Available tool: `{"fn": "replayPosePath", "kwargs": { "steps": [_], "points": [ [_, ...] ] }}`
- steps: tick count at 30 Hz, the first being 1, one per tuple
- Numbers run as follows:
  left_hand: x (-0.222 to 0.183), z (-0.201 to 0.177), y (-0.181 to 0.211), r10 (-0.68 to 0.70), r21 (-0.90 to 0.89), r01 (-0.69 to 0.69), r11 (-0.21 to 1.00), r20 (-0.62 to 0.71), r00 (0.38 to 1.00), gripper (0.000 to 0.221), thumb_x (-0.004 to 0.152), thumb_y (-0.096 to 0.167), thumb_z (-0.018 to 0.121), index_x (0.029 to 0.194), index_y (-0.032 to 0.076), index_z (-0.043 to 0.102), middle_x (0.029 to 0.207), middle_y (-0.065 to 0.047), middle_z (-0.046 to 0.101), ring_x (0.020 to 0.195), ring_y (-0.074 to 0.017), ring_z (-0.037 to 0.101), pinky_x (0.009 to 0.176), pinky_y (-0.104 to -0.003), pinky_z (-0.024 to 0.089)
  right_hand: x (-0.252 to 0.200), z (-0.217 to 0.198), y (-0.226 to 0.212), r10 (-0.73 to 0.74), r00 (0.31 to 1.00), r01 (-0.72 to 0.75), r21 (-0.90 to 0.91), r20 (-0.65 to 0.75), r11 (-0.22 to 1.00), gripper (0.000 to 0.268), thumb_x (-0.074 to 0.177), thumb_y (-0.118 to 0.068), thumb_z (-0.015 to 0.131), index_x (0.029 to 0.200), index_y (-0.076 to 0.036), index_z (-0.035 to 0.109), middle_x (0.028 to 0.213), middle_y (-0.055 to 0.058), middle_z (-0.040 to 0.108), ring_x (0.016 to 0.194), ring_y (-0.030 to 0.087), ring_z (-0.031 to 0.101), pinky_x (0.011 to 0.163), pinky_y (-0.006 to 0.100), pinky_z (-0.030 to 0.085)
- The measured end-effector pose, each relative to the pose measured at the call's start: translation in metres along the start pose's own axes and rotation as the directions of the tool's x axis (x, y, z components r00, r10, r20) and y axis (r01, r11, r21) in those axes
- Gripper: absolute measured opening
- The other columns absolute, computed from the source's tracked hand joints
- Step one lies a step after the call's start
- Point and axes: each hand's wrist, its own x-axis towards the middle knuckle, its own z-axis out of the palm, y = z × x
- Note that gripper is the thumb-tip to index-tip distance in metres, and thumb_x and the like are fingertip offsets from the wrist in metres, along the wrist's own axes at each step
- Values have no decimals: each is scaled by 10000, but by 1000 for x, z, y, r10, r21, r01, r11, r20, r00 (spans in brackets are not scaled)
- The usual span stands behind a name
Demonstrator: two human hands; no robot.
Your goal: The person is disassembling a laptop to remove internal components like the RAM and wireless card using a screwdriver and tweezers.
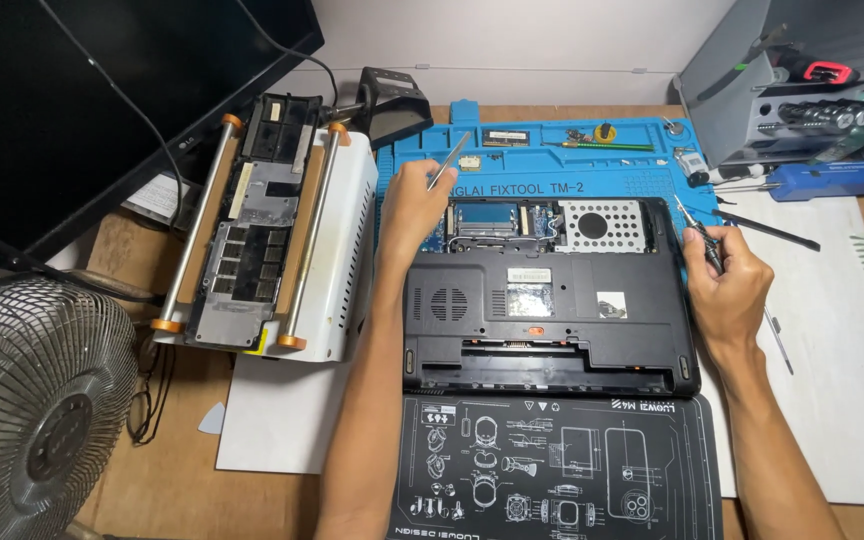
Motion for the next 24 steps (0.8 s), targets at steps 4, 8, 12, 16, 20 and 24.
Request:
{"fn": "replayPosePath", "kwargs": {
  "steps": [4, 8, 12, 16, 20, 24],
  "points": [
    [-9, -8, 12, -54, -9, 54, 999, 18, 998, 371, 1007, 339, 544, 843, 62, 728, 897, -22, 798, 456, -104, 458, 477, -321, 385, 1, 0, 7, 53, 998, -51, -40, 40, 998, 354, 1242, -187, 563, 930, -24, 530, 648, 21, 365, 576, 160, 300, 553, 379, 267],
    [-13, -13, 19, -10, -34, 9, 999, -9, 1000, 518, 1033, 362, 503, 605, 90, 607, 640, -19, 697, 424, -113, 436, 497, -329, 365, 2, 0, 7, 43, 996, -39, -57, 75, 998, 462, 1266, -199, 428, 837, -27, 419, 645, 42, 353, 570, 177, 292, 543, 392, 245],
    [-24, -21, 29, 3, -49, -7, 999, -73, 997, 603, 1082, 362, 476, 530, 141, 372, 497, 31, 482, 402, -143, 491, 499, -334, 419, 2, -1, 7, 27, 995, -21, -66, 94, 998, 485, 1264, -234, 373, 837, -19, 455, 628, 57, 378, 557, 199, 333, 547, 403, 272],
    [-24, -17, 21, 85, 4, -86, 996, -158, 984, 601, 1109, 382, 502, 623, 177, 213, 566, 42, 197, 535, -119, 187, 545, -341, 184, 1, -4, 4, 26, 995, -19, -67, 98, 998, 494, 1257, -225, 377, 812, -31, 471, 603, 65, 448, 531, 208, 390, 535, 392, 308],
    [-36, -4, 9, 144, 16, -143, 990, -186, 972, 616, 1092, 397, 487, 592, 124, 253, 579, 6, 309, 772, -178, 388, 656, -363, 309, 1, -8, -1, 10, 992, 3, -104, 125, 995, 563, 1263, -265, 372, 815, -21, 613, 671, 81, 621, 517, 232, 514, 540, 392, 380],
    [-71, -5, 9, 249, -21, -264, 964, -270, 930, 664, 1068, 381, 445, 526, 25, 587, 743, -80, 580, 989, -198, 610, 824, -397, 471, 0, -6, 2, 62, 988, -36, -178, 142, 983, 603, 1238, -338, 452, 721, -34, 404, 532, 101, 359, 484, 268, 333, 508, 454, 276]
  ]
}}
